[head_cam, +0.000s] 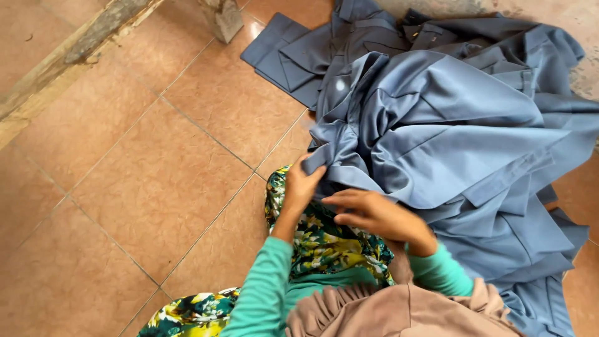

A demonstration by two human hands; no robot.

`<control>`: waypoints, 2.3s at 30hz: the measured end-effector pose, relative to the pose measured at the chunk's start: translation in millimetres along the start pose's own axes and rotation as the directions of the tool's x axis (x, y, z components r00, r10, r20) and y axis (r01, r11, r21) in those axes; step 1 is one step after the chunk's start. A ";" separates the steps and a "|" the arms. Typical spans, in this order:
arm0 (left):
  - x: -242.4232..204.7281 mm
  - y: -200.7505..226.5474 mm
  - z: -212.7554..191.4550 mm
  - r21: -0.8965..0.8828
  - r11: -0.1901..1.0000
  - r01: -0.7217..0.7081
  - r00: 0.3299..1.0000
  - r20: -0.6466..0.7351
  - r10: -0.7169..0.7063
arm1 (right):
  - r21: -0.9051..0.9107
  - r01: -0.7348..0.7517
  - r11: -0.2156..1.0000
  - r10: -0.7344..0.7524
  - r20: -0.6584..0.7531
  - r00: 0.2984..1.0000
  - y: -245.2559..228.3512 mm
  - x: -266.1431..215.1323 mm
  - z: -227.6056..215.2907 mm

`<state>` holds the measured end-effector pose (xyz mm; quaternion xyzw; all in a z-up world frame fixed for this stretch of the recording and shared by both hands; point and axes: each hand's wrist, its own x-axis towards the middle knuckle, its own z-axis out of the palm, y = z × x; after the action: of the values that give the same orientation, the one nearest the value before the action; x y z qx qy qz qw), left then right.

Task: Folding grey fabric pants into a rectangular shape and stacking them on the floor.

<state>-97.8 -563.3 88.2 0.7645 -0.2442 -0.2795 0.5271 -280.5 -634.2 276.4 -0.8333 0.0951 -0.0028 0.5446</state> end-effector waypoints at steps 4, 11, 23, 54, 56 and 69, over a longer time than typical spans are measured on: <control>-43.3 -7.5 -56.2 -0.063 0.983 0.171 0.985 -0.020 -0.173 | 0.131 0.061 0.989 -0.020 -0.295 0.955 40.2 23.2 -64.9; -57.8 -28.7 -88.7 -0.541 0.766 0.348 0.921 0.044 -0.388 | -0.038 -0.525 0.850 0.385 -0.634 0.671 276.3 189.9 -120.3; 12.6 -24.1 -104.5 -0.264 0.875 0.406 0.912 0.178 -0.370 | 0.595 -0.229 0.771 0.618 -0.609 0.498 377.5 287.9 -90.3; -19.1 -124.1 -206.5 -0.529 0.842 0.106 0.983 -0.074 -0.171 | -0.740 0.071 0.669 -0.343 -0.223 0.912 249.4 370.5 42.6; -6.8 -132.4 -208.8 -0.532 0.844 0.068 0.983 -0.108 -0.147 | -0.644 0.288 0.709 -0.477 -0.136 0.869 157.3 327.5 48.9; 14.6 -90.2 -236.6 -0.042 0.999 0.032 0.996 0.080 -0.029 | -0.284 0.430 0.857 -0.335 0.328 0.884 147.0 269.0 89.9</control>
<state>81.9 -385.4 68.9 0.7448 -0.2471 -0.3227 0.5292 -29.5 -653.2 79.8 -0.9109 -0.1489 0.0172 0.3844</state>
